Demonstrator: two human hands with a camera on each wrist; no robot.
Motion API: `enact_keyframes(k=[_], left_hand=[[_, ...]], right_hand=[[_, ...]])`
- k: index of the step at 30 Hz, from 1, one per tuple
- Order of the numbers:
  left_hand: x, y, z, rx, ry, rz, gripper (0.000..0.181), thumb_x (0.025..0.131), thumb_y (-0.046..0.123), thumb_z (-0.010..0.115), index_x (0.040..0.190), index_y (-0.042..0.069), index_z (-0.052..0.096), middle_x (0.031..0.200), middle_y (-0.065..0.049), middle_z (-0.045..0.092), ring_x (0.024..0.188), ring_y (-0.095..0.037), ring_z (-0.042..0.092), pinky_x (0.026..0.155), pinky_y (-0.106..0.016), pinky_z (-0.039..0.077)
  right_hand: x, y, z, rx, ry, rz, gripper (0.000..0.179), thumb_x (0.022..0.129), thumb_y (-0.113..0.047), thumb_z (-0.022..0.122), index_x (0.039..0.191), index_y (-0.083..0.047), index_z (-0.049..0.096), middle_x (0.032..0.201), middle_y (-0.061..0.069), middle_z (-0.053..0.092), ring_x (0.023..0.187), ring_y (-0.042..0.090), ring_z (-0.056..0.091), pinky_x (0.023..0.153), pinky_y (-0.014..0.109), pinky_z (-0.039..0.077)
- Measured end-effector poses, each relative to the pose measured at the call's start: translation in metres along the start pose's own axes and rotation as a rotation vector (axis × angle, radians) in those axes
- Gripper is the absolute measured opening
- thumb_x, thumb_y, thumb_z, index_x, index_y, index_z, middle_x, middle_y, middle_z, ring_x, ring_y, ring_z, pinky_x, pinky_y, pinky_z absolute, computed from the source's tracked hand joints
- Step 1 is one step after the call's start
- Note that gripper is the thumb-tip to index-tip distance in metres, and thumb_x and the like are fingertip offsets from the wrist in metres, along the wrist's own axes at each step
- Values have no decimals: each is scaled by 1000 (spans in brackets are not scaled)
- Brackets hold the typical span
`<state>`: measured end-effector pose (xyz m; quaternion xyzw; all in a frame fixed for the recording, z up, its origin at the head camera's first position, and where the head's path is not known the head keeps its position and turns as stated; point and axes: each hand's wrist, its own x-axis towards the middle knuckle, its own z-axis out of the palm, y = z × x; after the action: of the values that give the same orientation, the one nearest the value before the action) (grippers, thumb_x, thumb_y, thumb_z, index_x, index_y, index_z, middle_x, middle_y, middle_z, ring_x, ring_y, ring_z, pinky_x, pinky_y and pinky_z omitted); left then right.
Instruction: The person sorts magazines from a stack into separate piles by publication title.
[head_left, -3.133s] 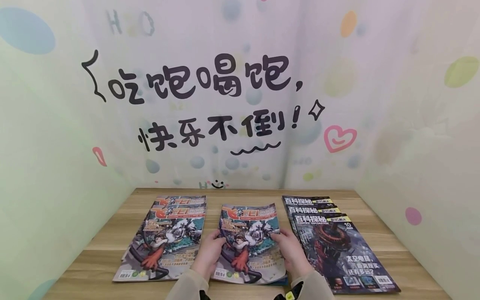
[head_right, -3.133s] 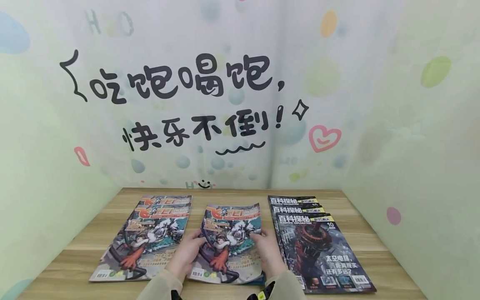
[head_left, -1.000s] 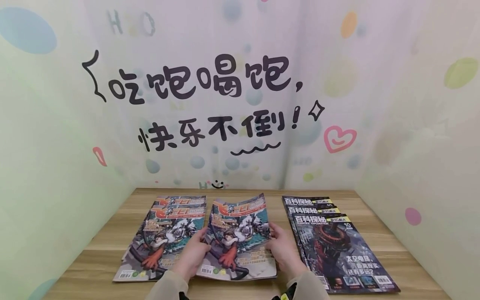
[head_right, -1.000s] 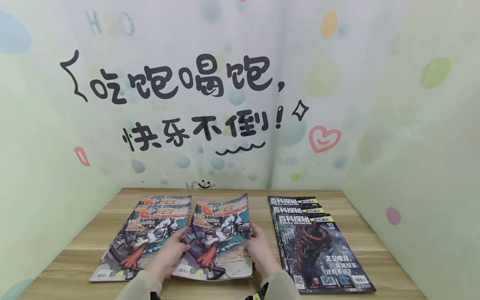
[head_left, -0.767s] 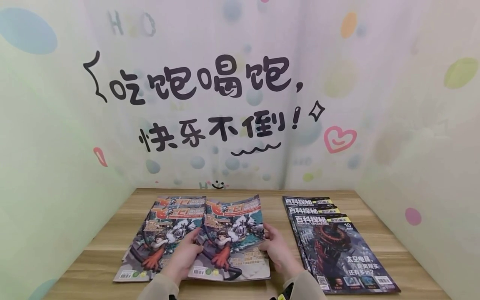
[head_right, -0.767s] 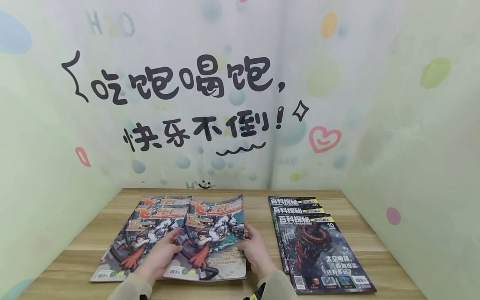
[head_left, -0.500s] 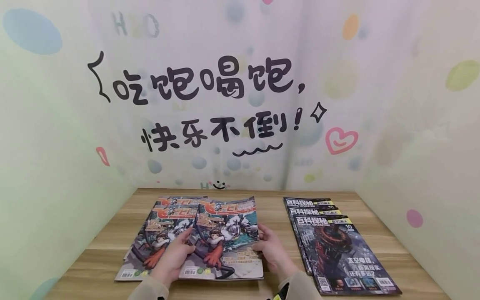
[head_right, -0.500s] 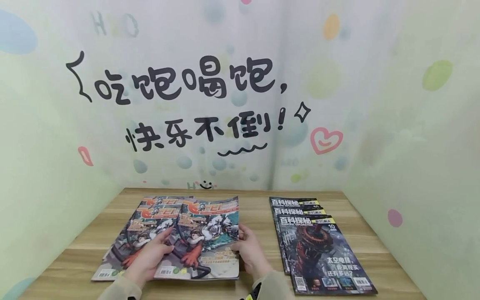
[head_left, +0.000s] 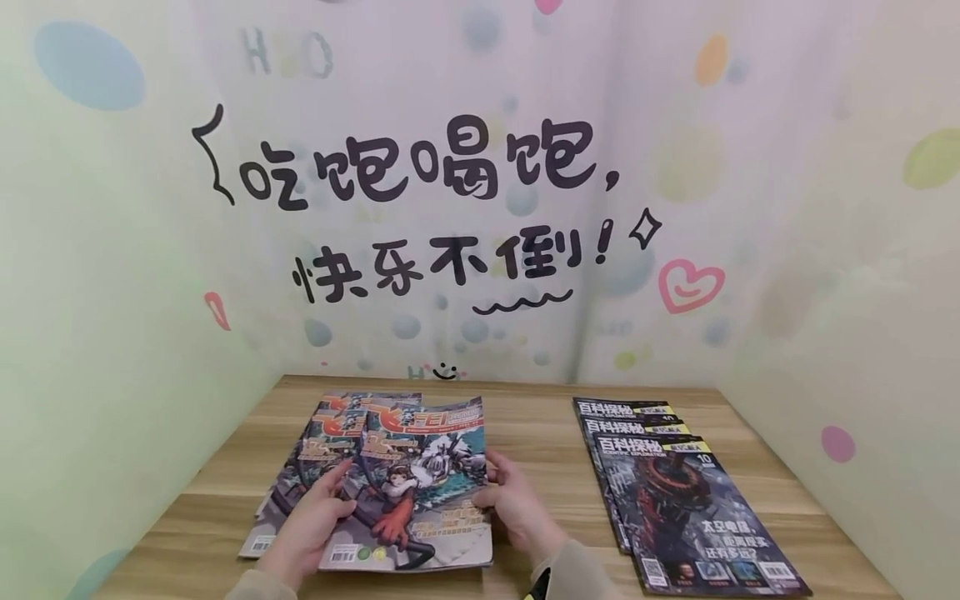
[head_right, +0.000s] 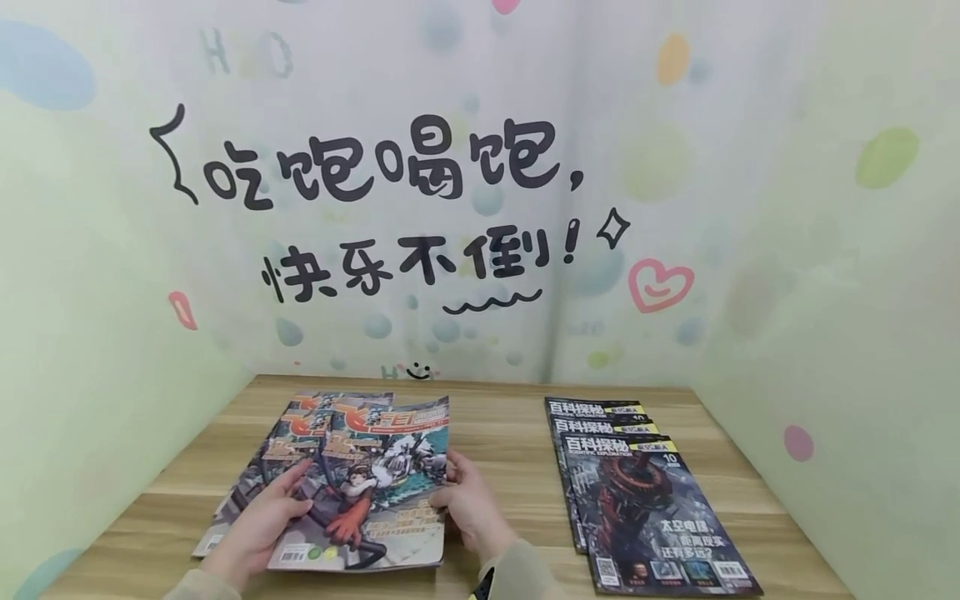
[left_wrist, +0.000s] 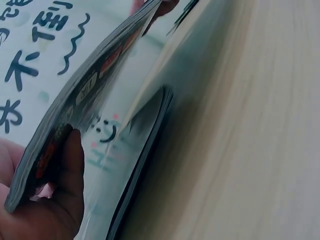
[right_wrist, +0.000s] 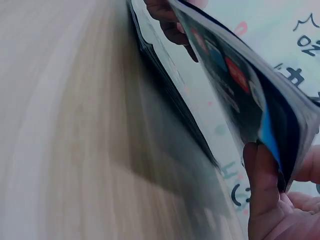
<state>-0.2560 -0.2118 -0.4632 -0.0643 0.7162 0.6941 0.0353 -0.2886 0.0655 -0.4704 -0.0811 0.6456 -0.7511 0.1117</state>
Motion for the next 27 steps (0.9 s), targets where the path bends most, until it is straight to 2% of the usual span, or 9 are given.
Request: enact_keyframes(k=[7,10,14,18,24,27], left_hand=[[-1,-2,-20,-20,-49,4,77,87,-11,38,153,2,2,151,-35,4,138,-49,15,112,-57,14],[-1,-4,-29,-13,-58,13,77,87,-10,38,153,1,0,151,-35,6,136,-47,21,111,-53,21],[-3,-7,-41,14,-54,22,78,86,-11,38,152,-1,-1,150,-36,9,133,-42,26,101,-35,36],[-5,-9,-55,24,-54,9,78,86,-11,38,152,-1,-3,150,-36,7,131,-40,27,87,-21,41],[-6,-10,-76,63,-54,6,76,87,-10,39,151,-4,-2,148,-37,13,121,-29,42,82,-18,44],[-5,-9,-87,96,-57,0,75,87,-9,40,150,-5,-1,147,-38,14,119,-28,43,81,-18,43]], right_hand=[[2,-3,14,-6,-42,48,87,71,17,57,150,-1,23,125,17,51,81,20,60,58,26,50],[5,-1,21,-3,-55,55,87,72,18,56,150,-1,23,125,16,52,78,20,60,56,27,50],[10,1,34,-9,-57,64,87,71,20,57,150,-1,24,124,14,53,77,20,61,55,27,50],[13,1,48,-24,-55,77,87,72,20,57,150,-1,25,123,13,53,75,19,60,55,27,50],[16,6,68,-48,-49,77,87,71,20,58,149,-1,26,116,12,53,69,17,57,51,24,48],[17,8,79,-41,-57,76,86,71,21,58,148,1,26,113,12,54,68,17,58,50,24,49]])
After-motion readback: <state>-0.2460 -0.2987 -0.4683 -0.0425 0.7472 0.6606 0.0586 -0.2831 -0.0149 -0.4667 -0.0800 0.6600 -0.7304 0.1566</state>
